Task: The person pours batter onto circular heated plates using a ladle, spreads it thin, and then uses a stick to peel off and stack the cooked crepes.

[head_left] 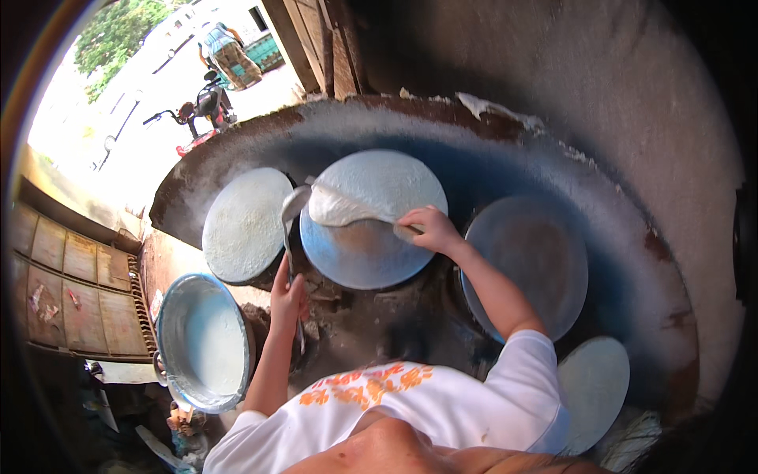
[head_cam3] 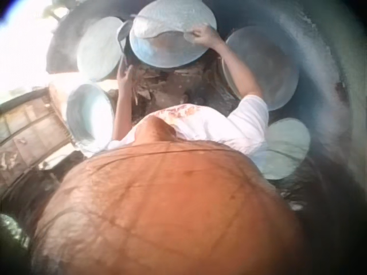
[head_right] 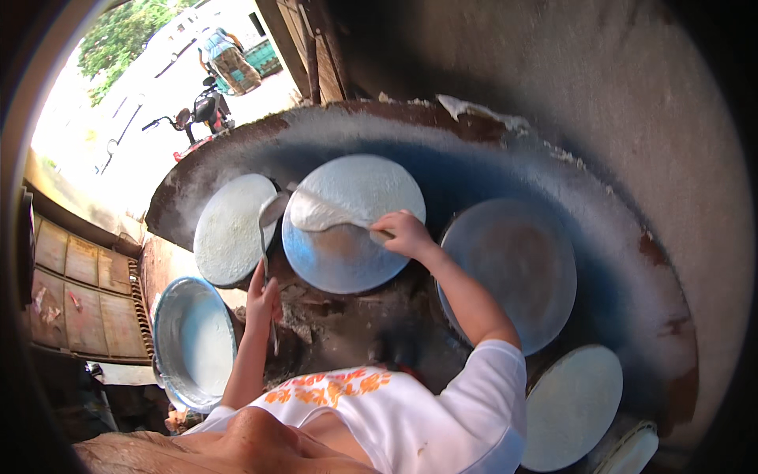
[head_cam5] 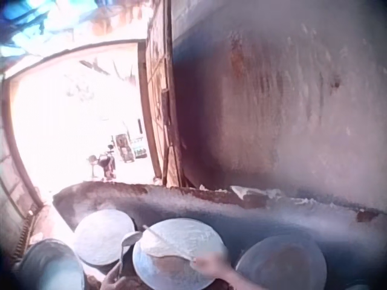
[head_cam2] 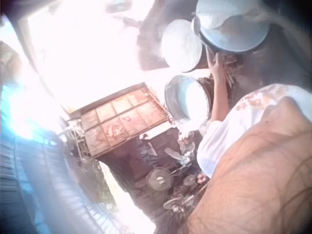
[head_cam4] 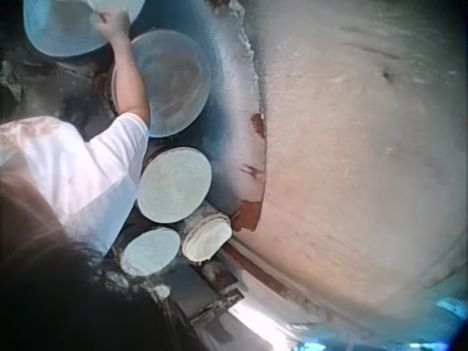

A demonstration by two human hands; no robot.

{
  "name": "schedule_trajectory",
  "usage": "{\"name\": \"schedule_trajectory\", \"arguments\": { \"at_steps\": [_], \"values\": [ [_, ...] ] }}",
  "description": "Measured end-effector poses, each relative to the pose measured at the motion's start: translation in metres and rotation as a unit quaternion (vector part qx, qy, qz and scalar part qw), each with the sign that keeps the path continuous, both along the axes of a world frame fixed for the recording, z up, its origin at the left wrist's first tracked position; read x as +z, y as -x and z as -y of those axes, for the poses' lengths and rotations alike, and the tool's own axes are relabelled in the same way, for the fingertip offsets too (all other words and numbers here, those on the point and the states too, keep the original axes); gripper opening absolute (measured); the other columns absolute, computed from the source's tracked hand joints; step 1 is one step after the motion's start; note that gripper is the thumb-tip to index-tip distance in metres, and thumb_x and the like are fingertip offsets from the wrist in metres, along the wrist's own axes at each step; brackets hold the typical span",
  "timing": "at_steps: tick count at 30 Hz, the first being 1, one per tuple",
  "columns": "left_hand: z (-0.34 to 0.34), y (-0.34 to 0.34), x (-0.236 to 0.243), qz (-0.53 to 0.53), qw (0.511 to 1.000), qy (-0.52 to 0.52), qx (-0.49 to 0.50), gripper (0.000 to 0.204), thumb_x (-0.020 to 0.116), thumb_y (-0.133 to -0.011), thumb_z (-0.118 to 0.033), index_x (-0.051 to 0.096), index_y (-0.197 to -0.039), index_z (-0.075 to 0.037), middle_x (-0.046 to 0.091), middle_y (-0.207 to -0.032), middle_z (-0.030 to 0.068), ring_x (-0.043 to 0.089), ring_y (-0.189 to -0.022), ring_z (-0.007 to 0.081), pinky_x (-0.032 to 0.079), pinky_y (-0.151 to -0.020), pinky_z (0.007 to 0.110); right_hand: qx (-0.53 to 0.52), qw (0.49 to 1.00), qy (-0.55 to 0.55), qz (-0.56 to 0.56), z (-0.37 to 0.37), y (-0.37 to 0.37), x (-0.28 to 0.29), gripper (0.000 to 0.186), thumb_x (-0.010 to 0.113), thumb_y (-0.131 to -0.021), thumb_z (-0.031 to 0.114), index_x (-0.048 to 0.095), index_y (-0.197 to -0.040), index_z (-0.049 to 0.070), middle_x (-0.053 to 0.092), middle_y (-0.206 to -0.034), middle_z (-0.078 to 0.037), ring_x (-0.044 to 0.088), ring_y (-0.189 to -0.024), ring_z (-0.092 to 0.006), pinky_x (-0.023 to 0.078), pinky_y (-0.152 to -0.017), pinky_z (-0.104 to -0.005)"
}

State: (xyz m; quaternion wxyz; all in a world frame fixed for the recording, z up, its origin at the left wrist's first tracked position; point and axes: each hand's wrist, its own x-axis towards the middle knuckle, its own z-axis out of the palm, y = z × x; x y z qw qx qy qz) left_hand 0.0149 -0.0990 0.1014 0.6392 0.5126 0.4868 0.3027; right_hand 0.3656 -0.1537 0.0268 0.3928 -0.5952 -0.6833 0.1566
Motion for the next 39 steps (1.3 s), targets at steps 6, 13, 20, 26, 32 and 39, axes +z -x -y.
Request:
{"name": "schedule_trajectory", "arguments": {
  "at_steps": [6,13,20,26,32,39],
  "values": [
    [0.016,0.008,-0.023,-0.034,0.999,0.014,-0.032,0.061,0.052,-0.092,-0.008,0.027,-0.146,-0.022,0.037,-0.049,-0.0036,0.036,-0.036,0.0072,0.032,-0.033,0.025,0.016,0.999,0.037,-0.032,-0.038,0.011,-0.011,0.036,0.06,-0.061,0.003,0.068,-0.096,0.002,0.065,-0.096,-0.013,0.062,-0.093,-0.028,0.048,-0.08,-0.0343],
    [0.043,0.034,-0.015,-0.093,0.99,0.028,-0.103,0.064,0.055,-0.091,-0.007,0.027,-0.146,-0.023,0.038,-0.05,-0.0046,0.035,-0.035,0.0059,0.029,-0.032,0.023,0.012,0.987,0.119,-0.106,-0.02,-0.047,0.001,0.039,0.059,-0.06,0.003,0.069,-0.098,0.004,0.067,-0.096,-0.012,0.063,-0.086,-0.0287,0.049,-0.077,-0.0339],
    [0.065,0.054,-0.008,-0.083,0.987,0.111,-0.084,0.066,0.058,-0.089,-0.007,0.029,-0.145,-0.026,0.04,-0.051,-0.0053,0.035,-0.036,0.005,0.028,-0.033,0.023,0.132,0.982,0.129,-0.05,0.001,-0.042,0.011,0.041,0.06,-0.06,0.004,0.069,-0.1,0.004,0.067,-0.097,-0.01,0.061,-0.073,-0.0181,0.048,-0.066,-0.0292],
    [0.039,0.033,-0.03,-0.099,0.994,-0.001,-0.05,0.066,0.054,-0.087,-0.002,0.029,-0.145,-0.02,0.048,-0.054,-0.0027,0.038,-0.034,0.0069,0.031,-0.031,0.024,0.067,0.99,0.094,-0.08,-0.019,0.0,-0.008,0.039,0.063,-0.057,0.004,0.07,-0.096,0.007,0.067,-0.089,-0.011,0.063,-0.089,-0.0251,0.048,-0.08,-0.0329],
    [0.038,0.03,-0.027,-0.09,0.994,0.015,-0.067,0.063,0.052,-0.089,-0.004,0.029,-0.145,-0.022,0.042,-0.051,-0.0031,0.039,-0.034,0.0079,0.032,-0.032,0.024,-0.136,0.989,-0.005,-0.054,0.065,-0.021,-0.007,0.035,0.06,-0.061,0.002,0.068,-0.094,0.006,0.066,-0.095,-0.01,0.063,-0.09,-0.028,0.05,-0.078,-0.033],
    [0.053,0.075,-0.018,-0.002,0.993,0.045,-0.111,0.064,0.053,-0.089,-0.006,0.027,-0.146,-0.023,0.039,-0.05,-0.0037,0.037,-0.034,0.008,0.031,-0.033,0.024,-0.102,0.99,0.023,0.092,0.134,0.09,-0.004,0.027,0.06,-0.074,-0.001,0.066,-0.097,0.013,0.062,-0.103,-0.003,0.056,-0.094,-0.0247,0.049,-0.078,-0.0346]
  ]
}}
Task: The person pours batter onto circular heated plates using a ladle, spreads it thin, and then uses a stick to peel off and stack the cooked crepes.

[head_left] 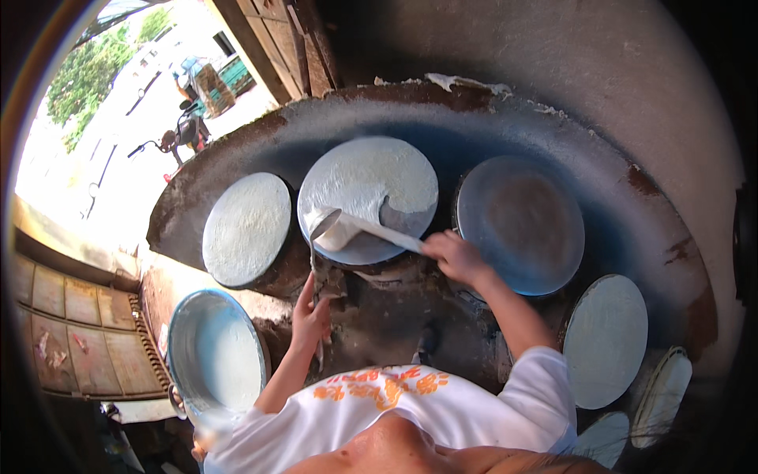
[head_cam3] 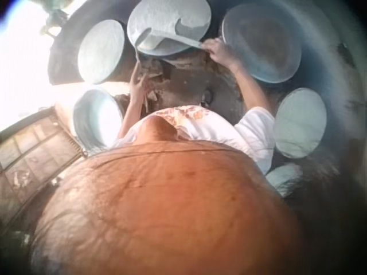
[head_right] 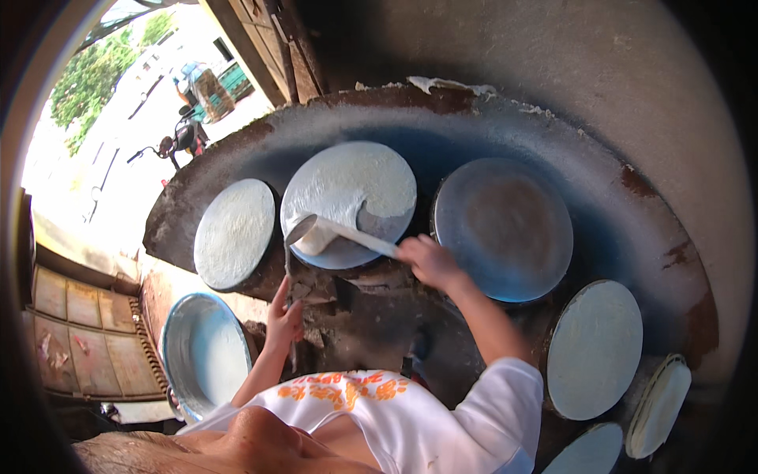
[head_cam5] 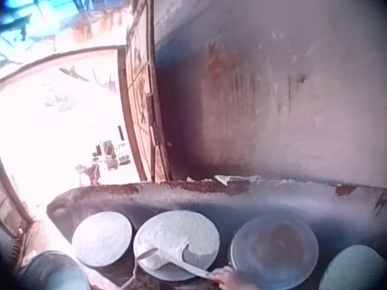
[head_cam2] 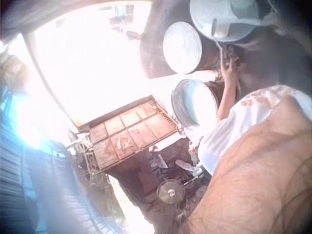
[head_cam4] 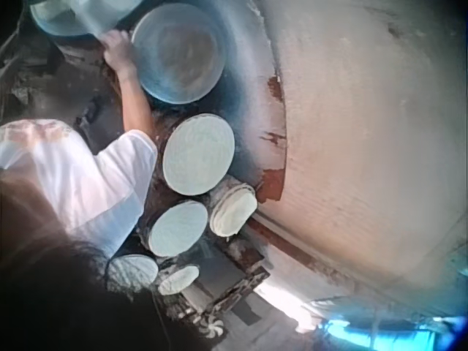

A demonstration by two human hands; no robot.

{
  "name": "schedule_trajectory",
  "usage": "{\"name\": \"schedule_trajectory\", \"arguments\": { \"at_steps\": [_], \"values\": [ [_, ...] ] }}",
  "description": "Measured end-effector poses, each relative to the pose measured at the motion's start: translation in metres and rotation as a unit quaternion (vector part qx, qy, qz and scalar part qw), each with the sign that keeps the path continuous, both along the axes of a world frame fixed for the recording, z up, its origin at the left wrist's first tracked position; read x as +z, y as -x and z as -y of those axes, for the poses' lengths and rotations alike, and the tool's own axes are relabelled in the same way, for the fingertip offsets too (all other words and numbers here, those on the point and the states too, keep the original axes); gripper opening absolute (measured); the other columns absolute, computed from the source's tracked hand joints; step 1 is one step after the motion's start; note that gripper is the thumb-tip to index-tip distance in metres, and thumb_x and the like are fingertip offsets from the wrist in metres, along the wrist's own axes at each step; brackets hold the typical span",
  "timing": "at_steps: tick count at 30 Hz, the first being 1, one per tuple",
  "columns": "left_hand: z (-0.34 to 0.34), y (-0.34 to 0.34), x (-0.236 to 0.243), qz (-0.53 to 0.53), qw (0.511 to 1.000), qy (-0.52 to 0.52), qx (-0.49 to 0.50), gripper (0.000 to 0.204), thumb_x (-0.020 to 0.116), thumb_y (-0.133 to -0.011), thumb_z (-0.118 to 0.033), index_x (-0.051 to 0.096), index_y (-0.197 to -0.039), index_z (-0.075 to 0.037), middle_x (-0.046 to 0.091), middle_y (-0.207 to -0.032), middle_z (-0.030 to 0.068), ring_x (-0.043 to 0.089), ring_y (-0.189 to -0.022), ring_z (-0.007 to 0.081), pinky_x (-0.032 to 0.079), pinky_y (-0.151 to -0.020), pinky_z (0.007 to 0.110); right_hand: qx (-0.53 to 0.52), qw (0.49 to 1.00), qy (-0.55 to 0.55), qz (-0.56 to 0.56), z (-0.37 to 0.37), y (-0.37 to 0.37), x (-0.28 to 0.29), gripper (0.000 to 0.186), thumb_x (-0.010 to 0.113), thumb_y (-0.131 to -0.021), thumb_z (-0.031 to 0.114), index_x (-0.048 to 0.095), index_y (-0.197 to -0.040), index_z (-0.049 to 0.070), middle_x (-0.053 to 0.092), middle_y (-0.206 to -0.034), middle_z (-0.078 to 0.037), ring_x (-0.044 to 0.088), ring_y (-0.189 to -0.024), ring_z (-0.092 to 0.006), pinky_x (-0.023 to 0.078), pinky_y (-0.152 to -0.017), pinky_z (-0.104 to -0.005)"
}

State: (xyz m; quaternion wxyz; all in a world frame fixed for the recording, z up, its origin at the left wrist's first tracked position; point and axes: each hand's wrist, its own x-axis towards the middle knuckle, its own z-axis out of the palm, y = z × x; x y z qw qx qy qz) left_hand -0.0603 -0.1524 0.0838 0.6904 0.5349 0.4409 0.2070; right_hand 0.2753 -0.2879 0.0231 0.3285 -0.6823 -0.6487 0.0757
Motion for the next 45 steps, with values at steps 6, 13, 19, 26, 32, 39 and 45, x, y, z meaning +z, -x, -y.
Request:
{"name": "schedule_trajectory", "arguments": {
  "at_steps": [6,13,19,26,32,39,45],
  "values": [
    [-0.045,0.005,0.094,0.188,0.982,0.008,-0.022,0.058,0.046,-0.096,-0.013,0.022,-0.147,-0.024,0.033,-0.057,-0.0049,0.03,-0.038,0.0041,0.028,-0.033,0.02,-0.156,0.783,-0.049,-0.6,-0.084,0.183,-0.004,0.033,0.062,-0.081,0.004,0.054,-0.113,0.007,0.066,-0.088,-0.005,0.06,-0.061,-0.0098,0.047,-0.051,-0.0244],
    [-0.061,0.084,0.113,0.25,0.966,0.061,-0.036,0.056,0.043,-0.097,-0.011,0.021,-0.146,-0.028,0.031,-0.06,-0.0034,0.026,-0.038,0.0028,0.022,-0.031,0.017,-0.265,0.585,-0.121,-0.757,-0.18,0.326,-0.049,0.022,0.053,-0.094,0.024,0.042,-0.113,0.02,0.047,-0.072,-0.001,0.038,-0.044,-0.0062,0.031,-0.035,-0.0203],
    [-0.073,0.11,0.114,0.304,0.943,0.079,-0.106,0.066,0.05,-0.093,-0.009,0.017,-0.147,-0.028,0.036,-0.062,-0.0038,0.03,-0.04,0.0032,0.024,-0.034,0.018,-0.35,0.587,-0.194,-0.704,-0.13,0.316,-0.038,0.032,0.057,-0.093,0.02,0.046,-0.123,0.021,0.044,-0.071,0.0,0.034,-0.044,-0.0062,0.029,-0.036,-0.0219],
    [-0.07,0.117,0.107,0.259,0.957,0.076,-0.106,0.066,0.05,-0.094,-0.009,0.016,-0.148,-0.027,0.032,-0.059,-0.0039,0.026,-0.039,0.0039,0.023,-0.034,0.02,-0.369,0.646,-0.197,-0.638,-0.133,0.297,-0.032,0.025,0.051,-0.096,0.022,0.049,-0.12,0.018,0.046,-0.067,-0.001,0.036,-0.041,-0.0082,0.028,-0.035,-0.0242],
    [-0.062,0.105,0.093,0.241,0.96,0.07,-0.121,0.063,0.049,-0.095,-0.011,0.017,-0.147,-0.025,0.035,-0.063,-0.004,0.029,-0.042,0.0029,0.025,-0.035,0.018,-0.402,0.65,-0.045,-0.643,-0.016,0.287,-0.05,0.032,0.053,-0.095,0.024,0.051,-0.126,0.023,0.049,-0.068,-0.002,0.035,-0.04,-0.0066,0.029,-0.035,-0.0222],
    [-0.034,0.037,0.095,0.229,0.963,0.044,-0.137,0.061,0.048,-0.094,-0.011,0.021,-0.146,-0.026,0.032,-0.061,-0.0041,0.026,-0.04,0.0037,0.023,-0.034,0.018,-0.387,0.694,-0.043,-0.606,-0.05,0.168,-0.014,0.034,0.053,-0.095,0.026,0.052,-0.128,0.018,0.05,-0.069,-0.002,0.037,-0.042,-0.0065,0.031,-0.036,-0.0211],
    [-0.023,-0.032,0.092,0.179,0.968,0.029,-0.172,0.062,0.049,-0.094,-0.009,0.02,-0.147,-0.022,0.033,-0.058,-0.0038,0.03,-0.041,0.0045,0.026,-0.035,0.02,-0.335,0.674,0.043,-0.656,0.056,0.189,-0.024,0.036,0.048,-0.097,0.023,0.047,-0.131,0.01,0.053,-0.068,-0.002,0.04,-0.043,-0.0049,0.033,-0.037,-0.0198]
  ]
}}
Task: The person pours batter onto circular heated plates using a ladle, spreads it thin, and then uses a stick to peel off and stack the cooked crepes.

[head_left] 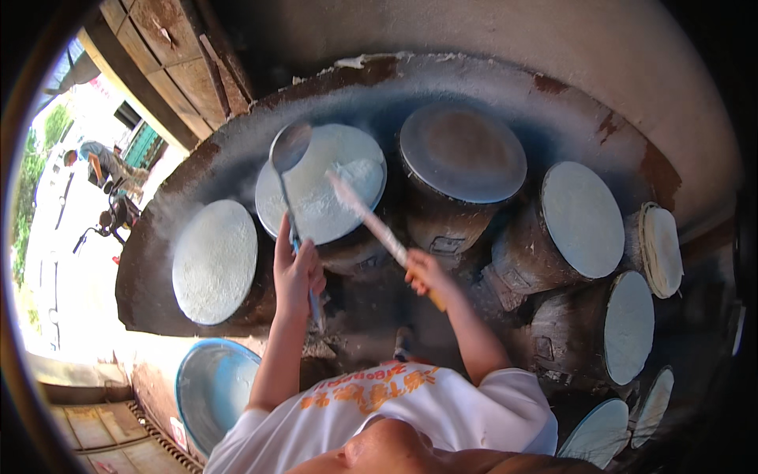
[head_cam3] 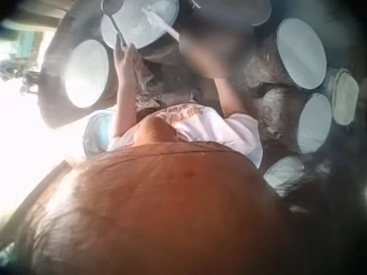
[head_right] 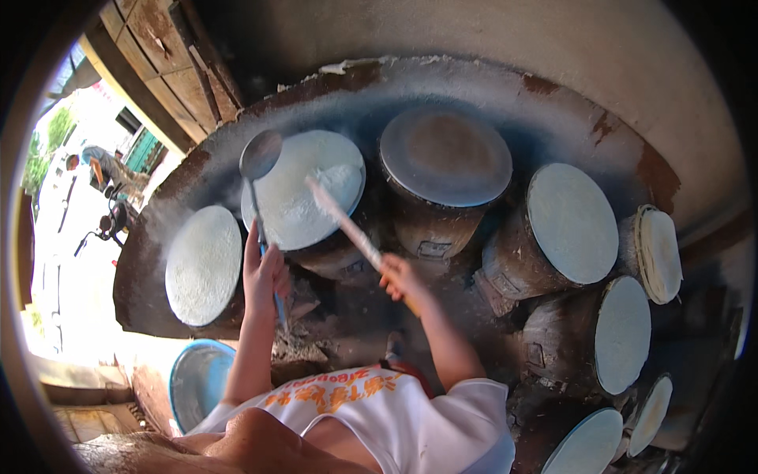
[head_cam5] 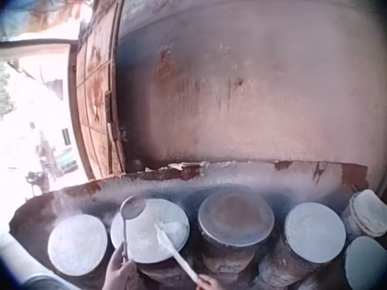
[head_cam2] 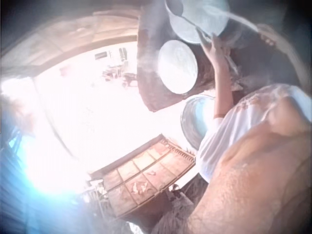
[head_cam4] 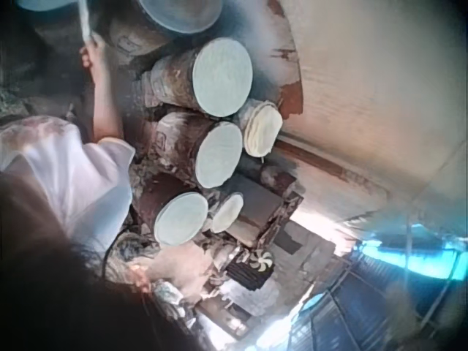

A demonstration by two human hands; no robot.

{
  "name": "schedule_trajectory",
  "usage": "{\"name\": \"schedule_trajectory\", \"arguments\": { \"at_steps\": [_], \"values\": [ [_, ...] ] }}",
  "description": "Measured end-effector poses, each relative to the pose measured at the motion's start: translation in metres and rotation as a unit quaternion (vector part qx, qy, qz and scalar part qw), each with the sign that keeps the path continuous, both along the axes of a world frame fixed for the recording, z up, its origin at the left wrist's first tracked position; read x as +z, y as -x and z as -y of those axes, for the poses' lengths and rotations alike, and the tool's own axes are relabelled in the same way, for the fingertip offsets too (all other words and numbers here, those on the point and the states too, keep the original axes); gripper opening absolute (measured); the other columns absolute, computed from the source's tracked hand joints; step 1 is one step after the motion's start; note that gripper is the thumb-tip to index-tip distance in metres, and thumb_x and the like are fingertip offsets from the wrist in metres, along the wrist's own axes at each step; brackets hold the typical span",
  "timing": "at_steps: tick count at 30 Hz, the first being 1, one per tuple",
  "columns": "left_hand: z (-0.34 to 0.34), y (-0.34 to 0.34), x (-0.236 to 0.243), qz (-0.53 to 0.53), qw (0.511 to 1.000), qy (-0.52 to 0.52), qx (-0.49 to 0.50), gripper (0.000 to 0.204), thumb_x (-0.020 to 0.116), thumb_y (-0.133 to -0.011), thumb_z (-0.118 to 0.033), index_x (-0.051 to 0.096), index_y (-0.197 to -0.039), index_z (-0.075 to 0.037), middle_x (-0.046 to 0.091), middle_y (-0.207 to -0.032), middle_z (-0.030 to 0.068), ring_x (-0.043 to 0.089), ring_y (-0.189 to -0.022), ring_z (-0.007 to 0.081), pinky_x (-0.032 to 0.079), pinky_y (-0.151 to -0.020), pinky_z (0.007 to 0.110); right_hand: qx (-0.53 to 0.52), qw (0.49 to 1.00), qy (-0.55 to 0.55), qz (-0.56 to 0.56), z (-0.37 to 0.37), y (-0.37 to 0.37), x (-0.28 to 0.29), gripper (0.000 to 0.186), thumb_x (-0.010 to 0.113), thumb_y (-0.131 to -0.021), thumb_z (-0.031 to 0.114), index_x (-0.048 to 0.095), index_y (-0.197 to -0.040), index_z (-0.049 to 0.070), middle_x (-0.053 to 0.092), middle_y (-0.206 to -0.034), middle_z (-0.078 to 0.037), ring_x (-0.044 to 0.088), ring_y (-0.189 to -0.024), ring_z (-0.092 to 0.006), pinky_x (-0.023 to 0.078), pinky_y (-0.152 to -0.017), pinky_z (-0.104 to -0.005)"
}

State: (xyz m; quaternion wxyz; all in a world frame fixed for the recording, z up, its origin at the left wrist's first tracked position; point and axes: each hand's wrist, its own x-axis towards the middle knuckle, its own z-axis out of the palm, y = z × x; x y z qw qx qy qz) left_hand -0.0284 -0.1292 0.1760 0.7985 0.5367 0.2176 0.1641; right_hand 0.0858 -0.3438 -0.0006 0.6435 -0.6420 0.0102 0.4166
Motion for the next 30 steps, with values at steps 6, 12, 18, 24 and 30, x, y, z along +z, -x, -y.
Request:
{"name": "schedule_trajectory", "arguments": {
  "at_steps": [6,12,18,24,30],
  "values": [
    [-0.004,-0.048,-0.009,0.064,0.987,0.141,-0.034,0.057,0.045,-0.094,-0.009,0.025,-0.145,-0.024,0.029,-0.06,-0.0037,0.03,-0.041,0.0054,0.026,-0.034,0.019,0.115,0.8,0.14,0.572,-0.046,-0.068,0.008,0.034,0.057,-0.087,0.007,0.056,-0.121,0.006,0.066,-0.092,-0.011,0.063,-0.068,-0.0203,0.05,-0.068,-0.0327],
    [-0.03,-0.087,-0.013,0.073,0.92,0.377,-0.078,0.044,0.043,-0.098,-0.013,0.037,-0.138,-0.029,0.031,-0.063,-0.0042,0.029,-0.043,0.0029,0.027,-0.035,0.017,0.054,0.833,0.298,0.464,-0.002,-0.064,0.006,0.03,0.054,-0.091,0.021,0.059,-0.118,0.01,0.063,-0.08,-0.02,0.063,-0.072,-0.0369,0.048,-0.06,-0.0462],
    [-0.056,-0.093,-0.037,0.043,0.759,0.641,-0.105,0.027,0.046,-0.097,-0.017,0.04,-0.071,-0.012,0.035,-0.056,-0.0037,0.033,-0.043,0.005,0.033,-0.04,0.021,0.023,0.827,0.216,0.519,-0.004,-0.108,0.001,0.026,0.053,-0.09,0.022,0.062,-0.112,0.011,0.064,-0.084,-0.02,0.061,-0.077,-0.0395,0.049,-0.066,-0.0489],
    [-0.073,-0.103,-0.041,0.032,0.78,0.621,-0.076,0.028,0.047,-0.097,-0.017,0.04,-0.071,-0.01,0.034,-0.053,-0.0032,0.036,-0.043,0.0064,0.034,-0.039,0.022,0.11,0.826,0.137,0.536,-0.016,-0.083,0.024,0.031,0.052,-0.092,0.019,0.057,-0.121,0.009,0.066,-0.08,-0.017,0.063,-0.065,-0.0322,0.05,-0.061,-0.0406],
    [-0.031,-0.079,-0.075,-0.031,0.88,0.473,0.018,0.03,0.049,-0.096,-0.021,0.038,-0.069,-0.012,0.032,-0.054,-0.0042,0.035,-0.045,0.0059,0.034,-0.043,0.021,-0.053,0.856,0.138,0.496,-0.033,0.027,-0.05,0.019,0.045,-0.095,0.021,0.055,-0.095,0.005,0.053,-0.066,-0.011,0.051,-0.056,-0.0205,0.041,-0.05,-0.0376]
  ]
}}
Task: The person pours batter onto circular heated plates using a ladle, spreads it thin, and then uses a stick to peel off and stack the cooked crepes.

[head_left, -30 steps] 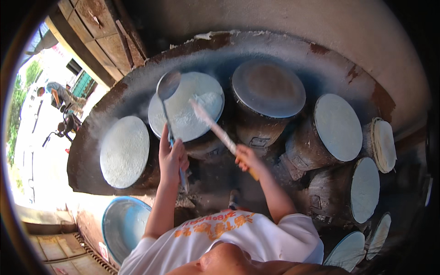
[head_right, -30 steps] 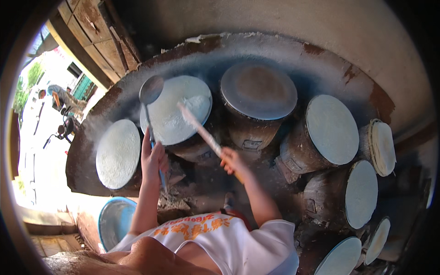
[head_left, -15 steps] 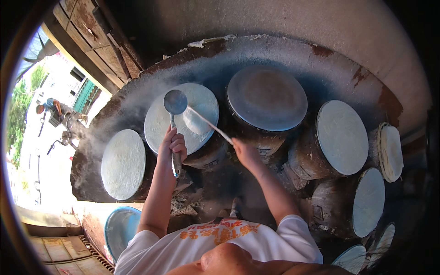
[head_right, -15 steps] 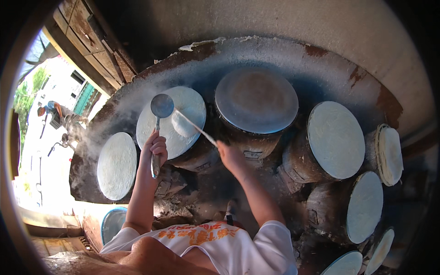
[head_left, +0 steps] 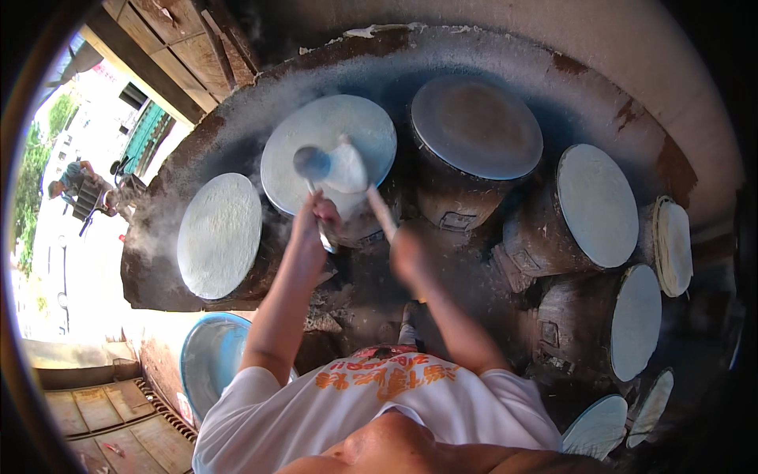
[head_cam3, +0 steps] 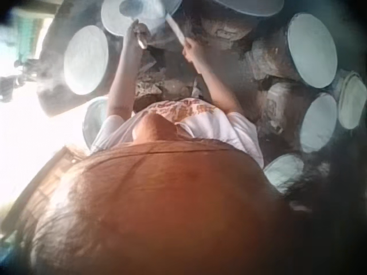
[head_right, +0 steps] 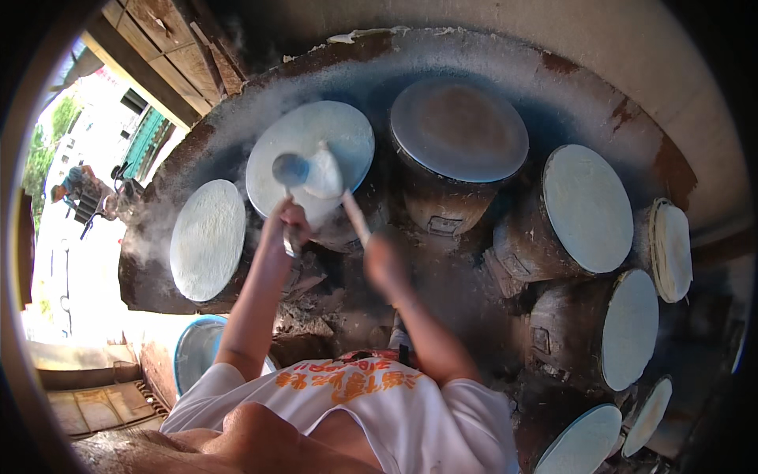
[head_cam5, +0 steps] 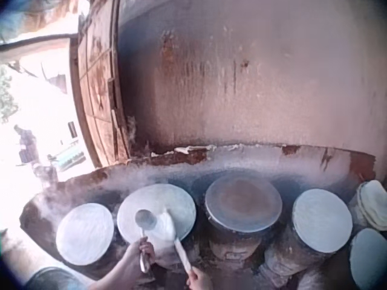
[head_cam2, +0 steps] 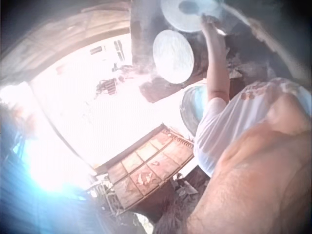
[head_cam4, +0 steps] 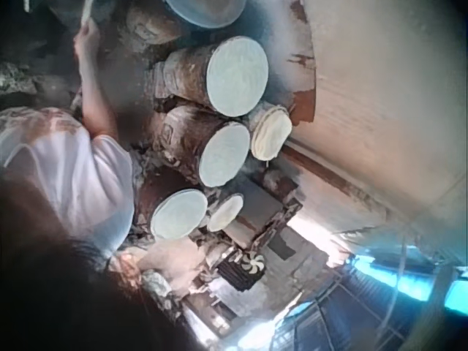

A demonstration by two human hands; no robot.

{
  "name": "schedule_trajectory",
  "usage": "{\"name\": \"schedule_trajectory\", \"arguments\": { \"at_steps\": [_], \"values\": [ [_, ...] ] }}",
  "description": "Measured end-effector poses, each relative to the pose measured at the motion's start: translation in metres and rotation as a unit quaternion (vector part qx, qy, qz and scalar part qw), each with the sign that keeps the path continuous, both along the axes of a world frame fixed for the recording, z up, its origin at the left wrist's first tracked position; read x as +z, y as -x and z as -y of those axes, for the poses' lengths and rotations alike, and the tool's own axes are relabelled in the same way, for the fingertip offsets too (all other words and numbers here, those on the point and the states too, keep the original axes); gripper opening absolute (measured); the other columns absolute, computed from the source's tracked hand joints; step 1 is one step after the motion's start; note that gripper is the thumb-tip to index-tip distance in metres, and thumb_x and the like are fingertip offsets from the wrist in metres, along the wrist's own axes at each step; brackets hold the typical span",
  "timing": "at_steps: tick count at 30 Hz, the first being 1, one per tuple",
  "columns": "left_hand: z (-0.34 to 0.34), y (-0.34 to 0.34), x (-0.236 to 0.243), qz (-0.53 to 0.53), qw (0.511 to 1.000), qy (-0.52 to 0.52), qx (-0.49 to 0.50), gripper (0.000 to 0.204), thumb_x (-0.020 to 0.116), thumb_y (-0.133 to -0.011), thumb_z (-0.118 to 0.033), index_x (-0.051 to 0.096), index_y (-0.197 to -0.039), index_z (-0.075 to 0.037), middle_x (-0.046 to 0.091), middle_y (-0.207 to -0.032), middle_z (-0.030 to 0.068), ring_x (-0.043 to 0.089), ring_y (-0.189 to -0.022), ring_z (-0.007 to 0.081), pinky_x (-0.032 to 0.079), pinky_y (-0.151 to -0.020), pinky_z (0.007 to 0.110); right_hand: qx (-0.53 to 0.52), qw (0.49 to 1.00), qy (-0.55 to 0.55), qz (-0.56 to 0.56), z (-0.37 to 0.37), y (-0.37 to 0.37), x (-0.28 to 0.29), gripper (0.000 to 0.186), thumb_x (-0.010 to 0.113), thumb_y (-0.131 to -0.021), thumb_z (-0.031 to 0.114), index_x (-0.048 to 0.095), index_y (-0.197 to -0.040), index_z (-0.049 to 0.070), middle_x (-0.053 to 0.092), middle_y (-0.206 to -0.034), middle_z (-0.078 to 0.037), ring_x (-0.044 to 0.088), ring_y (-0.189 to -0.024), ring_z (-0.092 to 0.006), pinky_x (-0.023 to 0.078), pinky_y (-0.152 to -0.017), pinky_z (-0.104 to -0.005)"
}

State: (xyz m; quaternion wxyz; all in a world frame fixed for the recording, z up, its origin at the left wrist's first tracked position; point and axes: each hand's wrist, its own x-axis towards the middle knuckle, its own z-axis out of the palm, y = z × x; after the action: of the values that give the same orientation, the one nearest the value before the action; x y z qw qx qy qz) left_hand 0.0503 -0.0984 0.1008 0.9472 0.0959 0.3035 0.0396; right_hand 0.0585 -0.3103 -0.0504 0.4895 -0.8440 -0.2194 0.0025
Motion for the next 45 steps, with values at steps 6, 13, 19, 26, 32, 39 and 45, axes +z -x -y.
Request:
{"name": "schedule_trajectory", "arguments": {
  "at_steps": [6,13,19,26,32,39,45],
  "values": [
    [0.008,0.046,-0.025,0.152,0.942,0.285,0.091,0.035,0.048,-0.094,-0.018,0.035,-0.062,-0.014,0.034,-0.05,-0.0053,0.034,-0.038,0.0057,0.036,-0.039,0.02,0.072,0.989,0.031,-0.123,-0.052,0.01,0.085,0.026,0.053,-0.092,0.022,0.059,-0.113,0.007,0.062,-0.073,-0.012,0.061,-0.065,-0.0215,0.047,-0.054,-0.0365],
    [0.009,0.052,0.107,0.322,0.863,0.386,0.04,0.03,0.042,-0.097,-0.017,0.036,-0.068,-0.011,0.037,-0.047,-0.0051,0.037,-0.032,0.0059,0.038,-0.03,0.02,0.011,0.991,-0.077,-0.105,-0.034,-0.07,0.031,0.031,0.058,-0.087,0.016,0.06,-0.117,0.005,0.065,-0.107,-0.015,0.063,-0.096,-0.0306,0.05,-0.083,-0.0363],
    [0.033,-0.012,0.181,0.362,0.863,0.332,-0.115,0.03,0.042,-0.097,-0.019,0.036,-0.069,-0.009,0.036,-0.044,-0.0037,0.036,-0.03,0.0078,0.036,-0.03,0.02,0.187,0.957,-0.117,-0.191,0.012,0.027,0.059,0.032,0.068,-0.084,0.018,0.064,-0.114,0.009,0.068,-0.1,-0.006,0.062,-0.077,-0.0122,0.051,-0.07,-0.0276],
    [0.13,-0.16,0.133,0.313,0.812,0.373,-0.321,0.028,0.044,-0.095,-0.013,0.039,-0.068,-0.008,0.04,-0.051,-0.0022,0.04,-0.034,0.0083,0.04,-0.035,0.021,-0.265,0.922,-0.225,-0.168,0.187,-0.097,0.104,0.049,0.062,-0.08,0.006,0.052,-0.128,0.004,0.053,-0.067,-0.001,0.047,-0.048,-0.0077,0.037,-0.04,-0.0247],
    [0.205,-0.254,0.008,0.135,0.827,0.371,-0.401,0.021,0.052,-0.093,-0.018,0.05,-0.075,-0.009,0.041,-0.059,-0.0026,0.04,-0.043,0.0069,0.037,-0.038,0.021,-0.363,0.85,-0.342,-0.169,0.18,-0.141,0.044,0.043,0.059,-0.075,-0.004,0.059,-0.117,0.002,0.061,-0.081,-0.006,0.056,-0.055,-0.0115,0.044,-0.043,-0.0262],
    [0.238,-0.309,-0.032,0.088,0.889,0.104,-0.438,0.016,0.047,-0.097,-0.016,0.054,-0.111,-0.02,0.037,-0.062,-0.0045,0.035,-0.044,0.0035,0.035,-0.039,0.017,-0.398,0.897,-0.178,-0.072,0.164,-0.173,0.028,0.044,0.06,-0.071,-0.003,0.059,-0.115,0.0,0.058,-0.089,-0.013,0.059,-0.081,-0.0272,0.049,-0.073,-0.0354],
    [0.229,-0.364,-0.029,0.196,0.822,-0.198,-0.496,0.042,0.047,-0.096,-0.014,0.037,-0.135,-0.026,0.035,-0.06,-0.0049,0.033,-0.043,0.0026,0.032,-0.038,0.017,-0.387,0.921,0.025,-0.039,0.156,-0.209,0.073,0.049,0.061,-0.07,0.0,0.055,-0.118,0.001,0.05,-0.109,-0.019,0.048,-0.102,-0.0365,0.043,-0.087,-0.0399]
  ]
}}
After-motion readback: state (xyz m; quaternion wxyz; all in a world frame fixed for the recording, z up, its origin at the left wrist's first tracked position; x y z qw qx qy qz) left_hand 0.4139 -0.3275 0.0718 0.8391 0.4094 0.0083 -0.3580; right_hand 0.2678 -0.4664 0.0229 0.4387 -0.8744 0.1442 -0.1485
